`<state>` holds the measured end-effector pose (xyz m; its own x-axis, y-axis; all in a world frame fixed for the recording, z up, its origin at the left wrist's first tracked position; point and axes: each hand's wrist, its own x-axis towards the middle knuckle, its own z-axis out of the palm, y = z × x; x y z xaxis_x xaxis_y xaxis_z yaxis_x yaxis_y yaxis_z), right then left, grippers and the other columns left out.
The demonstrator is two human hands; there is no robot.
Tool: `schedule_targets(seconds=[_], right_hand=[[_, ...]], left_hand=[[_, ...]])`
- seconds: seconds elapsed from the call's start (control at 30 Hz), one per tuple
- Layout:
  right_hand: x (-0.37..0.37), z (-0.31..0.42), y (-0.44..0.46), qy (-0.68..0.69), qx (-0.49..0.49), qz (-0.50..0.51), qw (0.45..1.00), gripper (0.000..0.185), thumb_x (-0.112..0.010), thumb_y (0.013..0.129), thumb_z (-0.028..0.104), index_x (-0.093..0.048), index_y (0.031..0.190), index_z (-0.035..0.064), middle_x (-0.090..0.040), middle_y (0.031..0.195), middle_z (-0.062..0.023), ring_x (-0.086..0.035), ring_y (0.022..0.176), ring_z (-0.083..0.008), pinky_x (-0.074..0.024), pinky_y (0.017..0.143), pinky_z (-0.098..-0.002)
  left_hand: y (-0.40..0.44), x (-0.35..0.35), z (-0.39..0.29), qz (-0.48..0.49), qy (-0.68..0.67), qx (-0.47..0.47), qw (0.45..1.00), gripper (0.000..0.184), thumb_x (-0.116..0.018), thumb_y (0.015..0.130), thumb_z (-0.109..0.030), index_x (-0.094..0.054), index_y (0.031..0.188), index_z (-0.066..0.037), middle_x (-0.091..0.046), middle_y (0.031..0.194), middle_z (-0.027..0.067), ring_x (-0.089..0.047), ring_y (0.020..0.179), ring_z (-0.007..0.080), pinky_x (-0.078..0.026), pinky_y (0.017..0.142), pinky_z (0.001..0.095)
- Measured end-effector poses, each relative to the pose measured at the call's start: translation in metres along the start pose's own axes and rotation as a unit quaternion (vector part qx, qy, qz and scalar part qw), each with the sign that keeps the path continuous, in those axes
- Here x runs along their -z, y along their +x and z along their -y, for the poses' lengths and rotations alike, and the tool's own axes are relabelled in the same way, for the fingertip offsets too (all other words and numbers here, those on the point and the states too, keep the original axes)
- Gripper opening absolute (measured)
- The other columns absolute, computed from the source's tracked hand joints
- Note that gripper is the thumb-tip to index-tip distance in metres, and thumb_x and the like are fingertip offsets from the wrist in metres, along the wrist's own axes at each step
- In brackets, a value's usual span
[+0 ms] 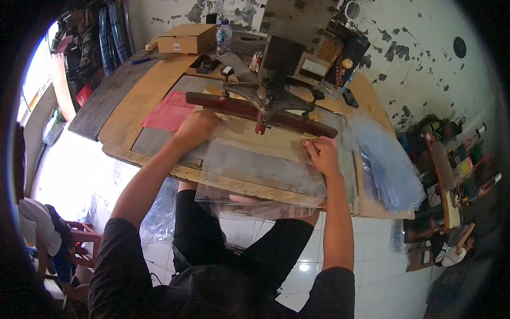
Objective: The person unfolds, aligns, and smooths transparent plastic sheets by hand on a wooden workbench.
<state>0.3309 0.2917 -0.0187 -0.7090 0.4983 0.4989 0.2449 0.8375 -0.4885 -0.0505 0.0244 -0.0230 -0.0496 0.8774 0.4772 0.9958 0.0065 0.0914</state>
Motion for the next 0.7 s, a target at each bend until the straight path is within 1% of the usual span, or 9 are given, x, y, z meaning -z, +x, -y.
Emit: schedule_targets(seconds=[0.07,0.1,0.17,0.27,0.4,0.47,0.5,0.57,0.7], right_hand=[[0.003,0.0,0.004,-0.097,0.09,0.002,0.991,0.03,-0.068,0.107,0.027,-0.085,0.099,0.0033,-0.083,0.103,-0.0108,-0.077,0.092,-0.0269,-0.0579,0.091,-0.038],[0.004,0.002,0.004,-0.094,0.086,0.002,0.992,0.03,-0.068,0.107,0.027,-0.085,0.099,0.0033,-0.083,0.103,-0.0108,-0.077,0.092,-0.0269,-0.0579,0.091,-0.038],[0.006,0.006,0.006,-0.023,0.042,0.029,0.998,0.029,-0.069,0.106,0.027,-0.085,0.097,0.0041,-0.083,0.101,-0.0107,-0.076,0.094,-0.0269,-0.0544,0.099,-0.0406],[0.002,-0.002,0.003,-0.035,0.035,0.015,0.999,0.027,-0.069,0.105,0.026,-0.085,0.097,0.0048,-0.083,0.1,-0.0112,-0.076,0.093,-0.0271,-0.0521,0.102,-0.0424],[0.007,0.011,0.005,-0.056,0.004,0.049,0.997,0.025,-0.067,0.105,0.019,-0.084,0.105,0.0003,-0.083,0.109,-0.0126,-0.078,0.1,-0.0289,-0.0554,0.099,-0.039],[0.006,0.019,0.005,-0.019,-0.035,0.029,0.999,0.026,-0.069,0.105,0.024,-0.085,0.098,0.0046,-0.083,0.102,-0.01,-0.076,0.089,-0.0277,-0.0527,0.098,-0.0426],[0.005,0.017,0.005,-0.019,-0.037,0.029,0.999,0.026,-0.069,0.105,0.024,-0.085,0.098,0.0046,-0.083,0.102,-0.01,-0.076,0.089,-0.0277,-0.0527,0.098,-0.0426],[0.009,0.011,0.008,-0.065,-0.006,0.051,0.997,0.025,-0.067,0.105,0.019,-0.084,0.106,0.0005,-0.083,0.109,-0.0124,-0.078,0.102,-0.029,-0.0563,0.096,-0.0381],[0.008,0.02,0.006,-0.065,-0.002,0.042,0.997,0.025,-0.067,0.106,0.018,-0.084,0.106,0.0002,-0.083,0.11,-0.0123,-0.078,0.103,-0.0286,-0.056,0.096,-0.0377]], left_hand=[[0.002,0.002,0.001,0.002,-0.002,-0.014,1.0,0.025,-0.064,0.091,-0.014,-0.08,0.109,-0.007,-0.078,0.115,0.012,-0.071,0.11,0.0355,-0.058,0.097,0.0475],[0.001,0.001,0.002,-0.005,-0.009,-0.013,1.0,0.025,-0.064,0.091,-0.014,-0.08,0.11,-0.007,-0.078,0.116,0.012,-0.071,0.11,0.0355,-0.058,0.098,0.0478],[-0.001,0.0,0.003,-0.008,-0.016,-0.011,1.0,0.026,-0.064,0.091,-0.014,-0.08,0.11,-0.006,-0.078,0.118,0.012,-0.071,0.111,0.0356,-0.058,0.098,0.0481],[-0.001,0.005,-0.002,0.013,-0.017,-0.003,1.0,0.027,-0.064,0.092,-0.013,-0.079,0.112,-0.006,-0.078,0.12,0.0116,-0.07,0.113,0.0353,-0.057,0.099,0.0487],[-0.001,0.009,-0.006,-0.006,-0.017,0.005,1.0,0.027,-0.064,0.093,-0.012,-0.08,0.114,-0.006,-0.078,0.122,0.0115,-0.07,0.114,0.0348,-0.057,0.1,0.0492],[-0.001,0.01,-0.006,-0.003,-0.011,0.002,1.0,0.028,-0.063,0.093,-0.012,-0.08,0.114,-0.006,-0.078,0.122,0.0117,-0.07,0.115,0.0349,-0.057,0.1,0.0492],[-0.001,0.009,-0.006,-0.001,-0.022,0.005,1.0,0.028,-0.063,0.092,-0.012,-0.08,0.115,-0.006,-0.078,0.123,0.0121,-0.07,0.114,0.0352,-0.057,0.1,0.049],[0.002,0.009,-0.005,0.001,-0.035,0.008,0.999,0.029,-0.063,0.092,-0.012,-0.08,0.115,-0.006,-0.077,0.123,0.0125,-0.07,0.114,0.0355,-0.057,0.1,0.0489],[0.0,0.018,-0.007,0.034,-0.029,0.015,0.999,0.032,-0.063,0.092,-0.012,-0.079,0.119,-0.007,-0.076,0.127,0.0118,-0.068,0.118,0.0346,-0.056,0.103,0.0483]])
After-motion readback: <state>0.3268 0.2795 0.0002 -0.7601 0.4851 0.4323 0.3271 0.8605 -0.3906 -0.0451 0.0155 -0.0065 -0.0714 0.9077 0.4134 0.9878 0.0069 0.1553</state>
